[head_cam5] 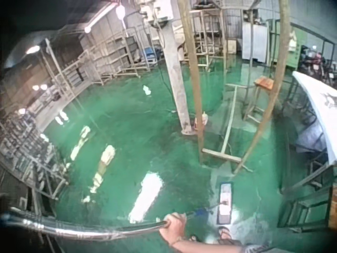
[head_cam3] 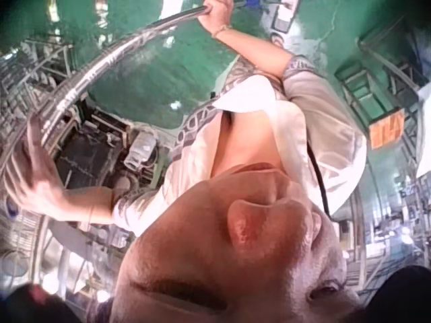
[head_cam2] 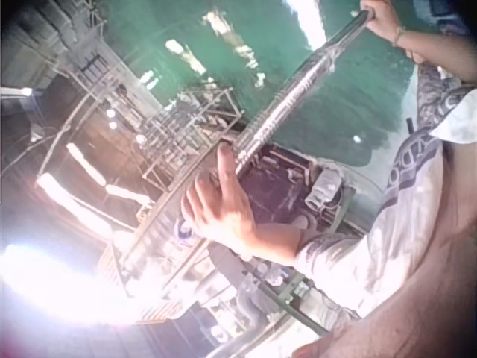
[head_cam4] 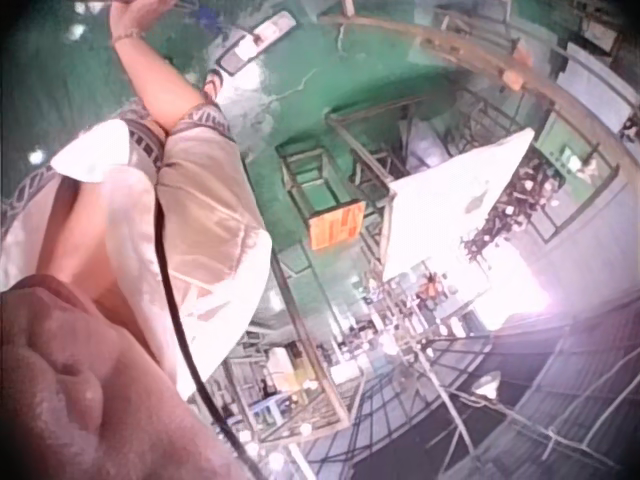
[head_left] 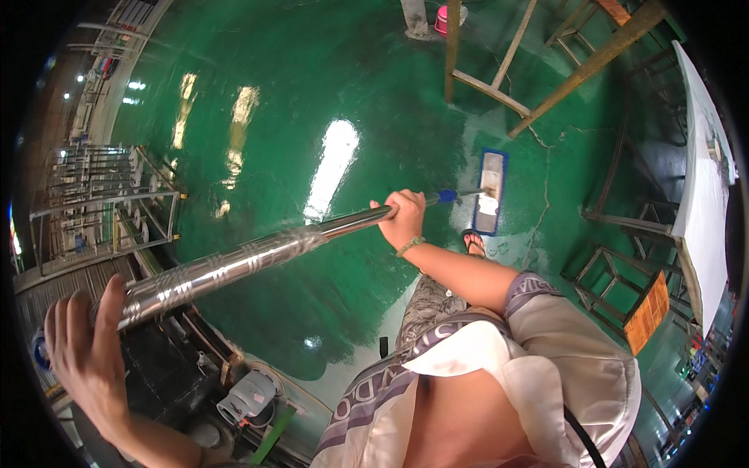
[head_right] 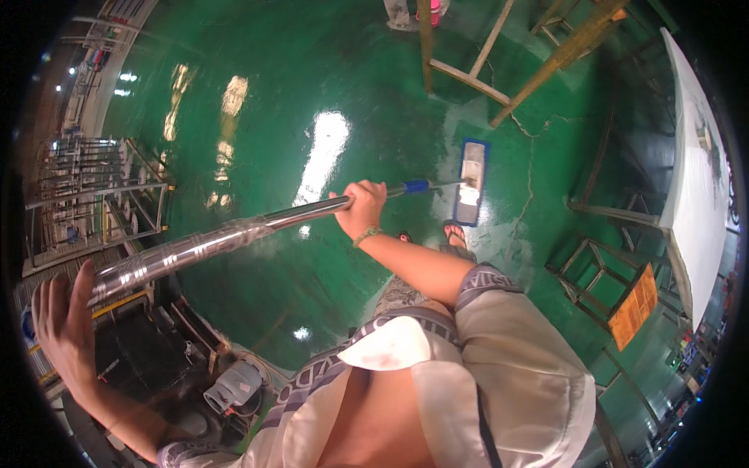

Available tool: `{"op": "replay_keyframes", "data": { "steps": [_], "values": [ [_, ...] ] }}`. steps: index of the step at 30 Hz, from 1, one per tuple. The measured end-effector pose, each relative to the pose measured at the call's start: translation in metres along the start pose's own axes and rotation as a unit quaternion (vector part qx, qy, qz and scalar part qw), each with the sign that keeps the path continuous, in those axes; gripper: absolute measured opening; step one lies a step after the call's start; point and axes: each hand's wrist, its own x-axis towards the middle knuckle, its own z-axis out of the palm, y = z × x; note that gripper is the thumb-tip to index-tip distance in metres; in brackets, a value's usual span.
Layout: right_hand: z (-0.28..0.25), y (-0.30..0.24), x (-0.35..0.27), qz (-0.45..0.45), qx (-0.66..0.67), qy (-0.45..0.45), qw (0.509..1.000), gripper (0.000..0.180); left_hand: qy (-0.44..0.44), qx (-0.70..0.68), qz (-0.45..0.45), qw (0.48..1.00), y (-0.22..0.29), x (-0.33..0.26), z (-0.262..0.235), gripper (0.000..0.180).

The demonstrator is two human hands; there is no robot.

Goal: The person mops a green factory floor using a flat mop, repeatedly dipping it into a bucket of water. They move around the workspace, cleaning around metal frames and wooden stools, and briefly lift a stool to clean underneath it.

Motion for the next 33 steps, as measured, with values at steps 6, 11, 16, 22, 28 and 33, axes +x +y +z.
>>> {"op": "replay_keyframes", "data": {
  "steps": [6,11,16,22,28,33],
  "values": [
    [0.015,0.009,0.065,-0.029,0.052,0.078,0.995,0.03,0.109,0.071,-0.011,0.992,0.022,0.012,-0.013,0.035],
    [-0.001,0.083,0.151,-0.047,-0.016,0.078,0.996,0.032,0.189,0.129,-0.014,0.973,0.077,0.062,0.007,0.032],
    [0.015,0.094,0.132,-0.113,-0.009,0.061,0.992,0.033,0.138,0.159,0.02,0.977,0.087,0.044,-0.004,0.034],
    [0.0,-0.004,0.058,-0.062,0.051,-0.09,0.993,0.026,0.055,0.118,0.047,0.99,0.0,-0.021,-0.027,0.027],
    [-0.054,-0.011,0.005,-0.059,0.092,-0.164,0.98,0.028,0.035,0.064,0.061,0.995,-0.03,-0.053,-0.035,0.038],
    [-0.079,0.024,-0.016,-0.045,-0.006,-0.079,0.996,0.029,0.17,0.037,0.064,0.983,0.027,-0.018,-0.011,0.034]
  ]
}}
